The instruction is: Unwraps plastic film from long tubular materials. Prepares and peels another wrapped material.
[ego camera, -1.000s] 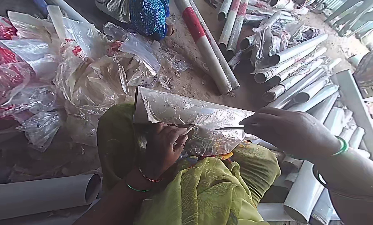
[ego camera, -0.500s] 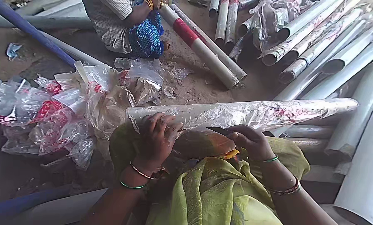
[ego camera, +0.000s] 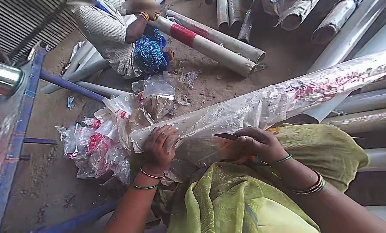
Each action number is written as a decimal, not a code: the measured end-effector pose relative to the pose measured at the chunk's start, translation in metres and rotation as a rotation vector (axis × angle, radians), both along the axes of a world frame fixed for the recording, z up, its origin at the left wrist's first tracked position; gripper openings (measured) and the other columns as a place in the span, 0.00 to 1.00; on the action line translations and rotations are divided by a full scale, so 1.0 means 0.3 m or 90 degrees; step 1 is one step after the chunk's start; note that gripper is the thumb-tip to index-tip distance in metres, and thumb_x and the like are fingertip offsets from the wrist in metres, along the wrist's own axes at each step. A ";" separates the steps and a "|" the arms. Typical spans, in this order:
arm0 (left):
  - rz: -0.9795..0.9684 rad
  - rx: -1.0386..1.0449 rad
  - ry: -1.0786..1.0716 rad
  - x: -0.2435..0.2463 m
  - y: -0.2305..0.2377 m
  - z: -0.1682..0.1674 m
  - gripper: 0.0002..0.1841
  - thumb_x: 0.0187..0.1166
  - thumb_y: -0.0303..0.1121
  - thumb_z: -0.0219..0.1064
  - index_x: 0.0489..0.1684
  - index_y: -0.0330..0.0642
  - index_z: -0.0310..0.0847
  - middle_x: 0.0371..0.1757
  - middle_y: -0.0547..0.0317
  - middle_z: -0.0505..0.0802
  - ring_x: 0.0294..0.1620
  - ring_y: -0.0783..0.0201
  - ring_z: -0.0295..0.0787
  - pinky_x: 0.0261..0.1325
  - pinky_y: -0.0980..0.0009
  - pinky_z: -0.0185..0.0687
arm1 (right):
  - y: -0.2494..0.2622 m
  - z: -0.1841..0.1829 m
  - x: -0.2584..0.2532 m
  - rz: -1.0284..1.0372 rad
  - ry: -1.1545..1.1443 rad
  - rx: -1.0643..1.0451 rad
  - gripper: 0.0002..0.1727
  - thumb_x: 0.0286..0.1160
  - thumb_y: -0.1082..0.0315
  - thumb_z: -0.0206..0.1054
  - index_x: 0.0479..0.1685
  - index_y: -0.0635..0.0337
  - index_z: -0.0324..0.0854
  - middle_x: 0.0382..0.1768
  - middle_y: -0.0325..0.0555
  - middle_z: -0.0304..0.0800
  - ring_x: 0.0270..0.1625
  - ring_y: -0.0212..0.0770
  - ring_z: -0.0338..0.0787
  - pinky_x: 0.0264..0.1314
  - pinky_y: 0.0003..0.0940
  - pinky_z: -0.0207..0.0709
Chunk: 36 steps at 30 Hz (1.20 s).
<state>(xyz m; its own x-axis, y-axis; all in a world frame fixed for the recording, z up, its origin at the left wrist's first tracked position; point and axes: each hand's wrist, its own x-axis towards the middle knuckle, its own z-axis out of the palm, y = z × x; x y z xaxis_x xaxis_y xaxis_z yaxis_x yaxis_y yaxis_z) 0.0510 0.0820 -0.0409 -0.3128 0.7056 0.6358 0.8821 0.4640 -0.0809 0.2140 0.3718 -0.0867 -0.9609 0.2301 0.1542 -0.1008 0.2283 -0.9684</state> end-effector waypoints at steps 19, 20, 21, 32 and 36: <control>0.045 -0.033 -0.215 -0.074 0.046 0.103 0.21 0.86 0.45 0.62 0.46 0.33 0.91 0.51 0.42 0.96 0.60 0.47 0.94 0.65 0.55 0.86 | 0.048 -0.029 0.000 -0.028 0.010 -0.050 0.13 0.80 0.61 0.66 0.53 0.58 0.90 0.40 0.29 0.90 0.32 0.16 0.80 0.37 0.14 0.77; 0.030 -0.049 -0.229 -0.081 0.035 0.112 0.26 0.86 0.51 0.59 0.50 0.33 0.90 0.54 0.42 0.96 0.62 0.49 0.93 0.67 0.57 0.85 | 0.049 -0.031 0.000 -0.028 0.012 -0.049 0.13 0.80 0.61 0.66 0.53 0.58 0.90 0.41 0.29 0.90 0.33 0.16 0.81 0.38 0.14 0.77; 0.022 -0.060 -0.249 -0.085 0.027 0.123 0.28 0.85 0.55 0.59 0.52 0.33 0.90 0.56 0.42 0.95 0.63 0.51 0.92 0.68 0.58 0.84 | 0.048 -0.032 0.002 -0.030 0.015 -0.052 0.13 0.80 0.61 0.66 0.53 0.58 0.90 0.41 0.30 0.90 0.33 0.16 0.81 0.38 0.15 0.77; 0.129 -0.210 -0.358 -0.104 -0.018 0.227 0.29 0.61 0.45 0.82 0.63 0.44 0.89 0.73 0.48 0.88 0.72 0.39 0.83 0.71 0.35 0.74 | 0.042 -0.043 0.000 -0.051 0.003 -0.096 0.11 0.80 0.63 0.66 0.50 0.59 0.89 0.40 0.28 0.89 0.31 0.14 0.80 0.36 0.13 0.76; 0.141 -0.189 -0.353 -0.098 -0.057 0.213 0.31 0.60 0.46 0.82 0.66 0.44 0.88 0.70 0.47 0.90 0.70 0.40 0.85 0.69 0.35 0.76 | 0.039 -0.042 -0.002 -0.048 -0.002 -0.107 0.11 0.80 0.64 0.66 0.51 0.59 0.89 0.38 0.26 0.89 0.29 0.14 0.79 0.35 0.12 0.76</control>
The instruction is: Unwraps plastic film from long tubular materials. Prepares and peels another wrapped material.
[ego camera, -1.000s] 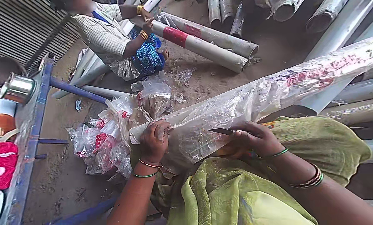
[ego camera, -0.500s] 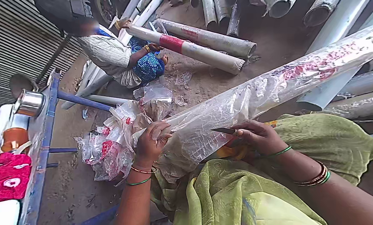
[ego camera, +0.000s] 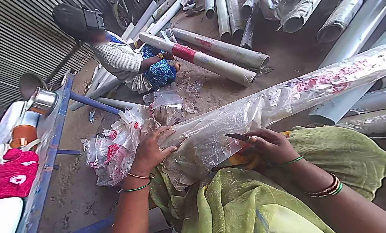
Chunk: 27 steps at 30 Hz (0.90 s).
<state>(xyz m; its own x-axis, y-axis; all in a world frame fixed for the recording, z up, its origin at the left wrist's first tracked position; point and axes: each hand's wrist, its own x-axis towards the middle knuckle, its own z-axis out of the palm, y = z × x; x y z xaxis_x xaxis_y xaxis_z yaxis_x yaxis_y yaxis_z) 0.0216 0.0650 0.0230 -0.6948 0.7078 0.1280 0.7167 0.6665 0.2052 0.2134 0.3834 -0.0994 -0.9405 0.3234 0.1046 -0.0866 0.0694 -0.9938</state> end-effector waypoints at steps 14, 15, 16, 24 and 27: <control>-0.049 0.106 0.225 -0.010 -0.014 -0.094 0.18 0.84 0.40 0.63 0.46 0.31 0.90 0.53 0.44 0.97 0.55 0.46 0.96 0.60 0.51 0.87 | 0.000 0.003 -0.003 0.003 -0.035 -0.004 0.11 0.81 0.63 0.65 0.52 0.57 0.89 0.36 0.25 0.89 0.28 0.14 0.80 0.34 0.12 0.76; -0.043 0.098 0.240 -0.009 -0.007 -0.093 0.18 0.85 0.39 0.62 0.47 0.31 0.90 0.52 0.44 0.97 0.54 0.45 0.96 0.59 0.51 0.88 | 0.001 0.003 -0.004 0.003 -0.035 0.001 0.11 0.81 0.63 0.65 0.52 0.57 0.89 0.36 0.26 0.90 0.29 0.14 0.80 0.34 0.12 0.76; -0.037 0.092 0.256 -0.008 0.001 -0.092 0.18 0.85 0.39 0.62 0.47 0.31 0.90 0.51 0.43 0.97 0.52 0.44 0.97 0.56 0.50 0.89 | 0.002 0.002 -0.005 0.003 -0.034 0.006 0.12 0.81 0.63 0.65 0.52 0.58 0.89 0.37 0.26 0.89 0.29 0.14 0.80 0.35 0.12 0.76; 0.038 0.097 0.278 0.003 0.067 -0.053 0.13 0.82 0.31 0.64 0.43 0.25 0.88 0.37 0.33 0.95 0.39 0.36 0.96 0.42 0.42 0.87 | 0.012 0.007 -0.002 -0.002 -0.037 -0.003 0.12 0.81 0.63 0.65 0.52 0.58 0.89 0.36 0.26 0.88 0.29 0.13 0.78 0.34 0.12 0.74; 0.024 0.108 0.329 0.013 0.069 -0.043 0.16 0.83 0.33 0.63 0.40 0.25 0.88 0.33 0.34 0.94 0.35 0.38 0.96 0.40 0.46 0.88 | 0.020 0.002 -0.003 -0.003 -0.032 -0.002 0.12 0.81 0.63 0.65 0.52 0.58 0.89 0.35 0.26 0.88 0.28 0.13 0.78 0.34 0.12 0.74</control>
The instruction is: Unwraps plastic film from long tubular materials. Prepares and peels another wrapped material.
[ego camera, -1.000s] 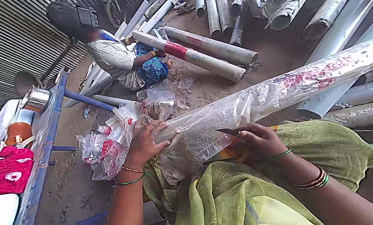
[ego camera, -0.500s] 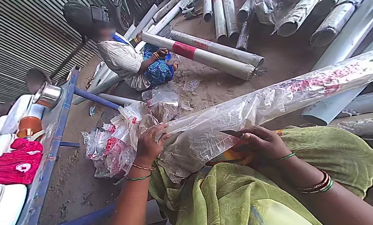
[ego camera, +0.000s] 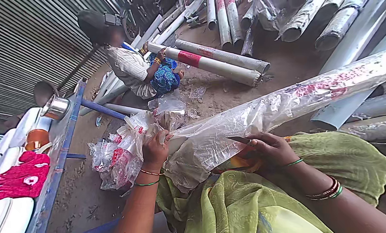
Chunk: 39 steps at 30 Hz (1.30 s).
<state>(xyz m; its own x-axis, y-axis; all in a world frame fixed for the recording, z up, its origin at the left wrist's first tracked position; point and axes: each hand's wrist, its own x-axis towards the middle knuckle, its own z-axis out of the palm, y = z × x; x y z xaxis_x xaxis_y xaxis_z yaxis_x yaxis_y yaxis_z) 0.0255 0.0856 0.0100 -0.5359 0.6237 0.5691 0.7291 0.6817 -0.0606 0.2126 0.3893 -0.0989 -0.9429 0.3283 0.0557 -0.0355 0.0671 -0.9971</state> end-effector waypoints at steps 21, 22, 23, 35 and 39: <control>-0.147 0.179 -0.079 0.264 -0.070 -0.010 0.22 0.86 0.57 0.58 0.40 0.48 0.86 0.42 0.59 0.94 0.57 0.62 0.88 0.68 0.67 0.76 | -0.071 0.034 0.033 -0.049 0.101 -0.145 0.10 0.81 0.62 0.65 0.54 0.47 0.87 0.27 0.18 0.86 0.25 0.15 0.79 0.31 0.13 0.75; -0.168 0.212 -0.099 0.296 -0.067 -0.025 0.19 0.88 0.54 0.58 0.39 0.49 0.84 0.41 0.61 0.93 0.56 0.66 0.87 0.66 0.72 0.75 | -0.077 0.027 0.033 -0.039 0.103 -0.150 0.10 0.81 0.61 0.66 0.54 0.46 0.87 0.28 0.18 0.87 0.25 0.14 0.78 0.31 0.12 0.74; -0.175 0.229 -0.131 0.327 -0.063 -0.041 0.18 0.89 0.51 0.58 0.40 0.49 0.84 0.42 0.62 0.93 0.56 0.70 0.87 0.66 0.75 0.77 | -0.085 0.025 0.032 -0.033 0.098 -0.150 0.09 0.81 0.61 0.66 0.54 0.46 0.87 0.28 0.18 0.87 0.24 0.14 0.77 0.30 0.12 0.73; 0.004 0.263 -0.579 0.411 0.043 -0.072 0.28 0.82 0.48 0.64 0.66 0.28 0.82 0.57 0.47 0.93 0.39 0.68 0.90 0.43 0.72 0.86 | -0.130 0.055 0.038 -0.035 0.074 -0.104 0.10 0.81 0.66 0.61 0.54 0.56 0.84 0.32 0.19 0.87 0.27 0.15 0.79 0.33 0.13 0.75; 0.031 0.240 -0.624 0.396 0.058 -0.038 0.26 0.82 0.47 0.65 0.62 0.30 0.83 0.48 0.51 0.92 0.30 0.72 0.86 0.37 0.75 0.84 | -0.135 0.065 0.042 -0.036 0.065 -0.103 0.10 0.81 0.68 0.61 0.54 0.58 0.84 0.35 0.21 0.88 0.29 0.15 0.80 0.35 0.13 0.76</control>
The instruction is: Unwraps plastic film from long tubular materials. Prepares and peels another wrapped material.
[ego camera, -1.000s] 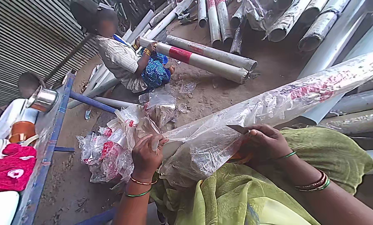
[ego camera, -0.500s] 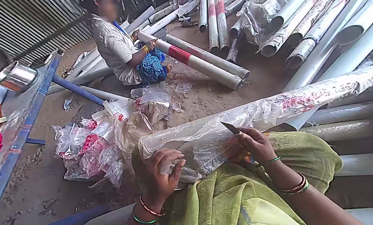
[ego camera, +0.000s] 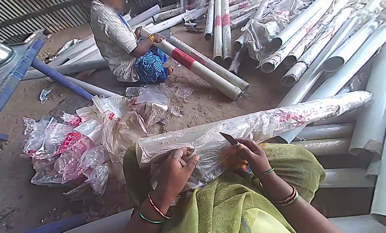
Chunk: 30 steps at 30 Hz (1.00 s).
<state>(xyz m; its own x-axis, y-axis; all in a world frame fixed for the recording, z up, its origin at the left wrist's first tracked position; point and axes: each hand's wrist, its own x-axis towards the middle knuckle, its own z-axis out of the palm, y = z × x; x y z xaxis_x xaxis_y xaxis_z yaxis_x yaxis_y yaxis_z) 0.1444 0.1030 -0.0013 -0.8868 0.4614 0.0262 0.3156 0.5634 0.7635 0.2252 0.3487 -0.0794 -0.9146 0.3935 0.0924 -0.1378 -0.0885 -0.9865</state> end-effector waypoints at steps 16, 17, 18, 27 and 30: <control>0.019 -0.008 0.121 0.005 0.011 -0.038 0.21 0.78 0.36 0.70 0.61 0.26 0.83 0.43 0.47 0.93 0.33 0.64 0.86 0.39 0.70 0.82 | -0.022 0.132 -0.020 0.097 0.093 0.559 0.16 0.81 0.58 0.66 0.55 0.60 0.90 0.47 0.54 0.94 0.44 0.45 0.94 0.43 0.42 0.85; 0.019 0.001 0.131 0.003 0.010 -0.044 0.21 0.77 0.36 0.71 0.60 0.27 0.84 0.42 0.48 0.93 0.31 0.66 0.85 0.38 0.72 0.80 | -0.030 0.149 -0.027 0.094 0.119 0.616 0.15 0.81 0.59 0.66 0.54 0.58 0.90 0.45 0.55 0.94 0.42 0.49 0.95 0.39 0.46 0.85; 0.016 0.010 0.136 0.002 0.007 -0.048 0.21 0.76 0.36 0.71 0.59 0.27 0.84 0.42 0.48 0.94 0.30 0.66 0.84 0.36 0.72 0.80 | -0.038 0.167 -0.035 0.092 0.141 0.667 0.14 0.81 0.59 0.65 0.54 0.57 0.90 0.44 0.54 0.94 0.40 0.51 0.95 0.35 0.47 0.85; 0.003 0.070 0.161 -0.015 -0.009 -0.084 0.20 0.76 0.38 0.71 0.57 0.30 0.88 0.44 0.47 0.93 0.32 0.66 0.85 0.39 0.74 0.82 | -0.135 0.255 -0.115 0.056 0.237 0.976 0.11 0.80 0.62 0.63 0.46 0.48 0.94 0.31 0.50 0.88 0.25 0.49 0.88 0.19 0.40 0.76; -0.001 0.081 0.146 -0.019 -0.015 -0.086 0.20 0.76 0.38 0.70 0.57 0.31 0.88 0.45 0.47 0.93 0.32 0.69 0.85 0.38 0.77 0.80 | -0.143 0.278 -0.128 0.082 0.251 1.009 0.11 0.77 0.65 0.64 0.45 0.48 0.94 0.31 0.50 0.88 0.25 0.49 0.88 0.18 0.39 0.76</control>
<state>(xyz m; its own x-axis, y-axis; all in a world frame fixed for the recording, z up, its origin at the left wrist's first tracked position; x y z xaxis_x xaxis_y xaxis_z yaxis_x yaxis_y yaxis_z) 0.1386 0.0986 -0.0272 -0.8508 0.4423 0.2838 0.4887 0.4672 0.7368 0.1868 0.3058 0.0040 -0.7554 -0.3888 0.5275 -0.4605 0.8877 -0.0051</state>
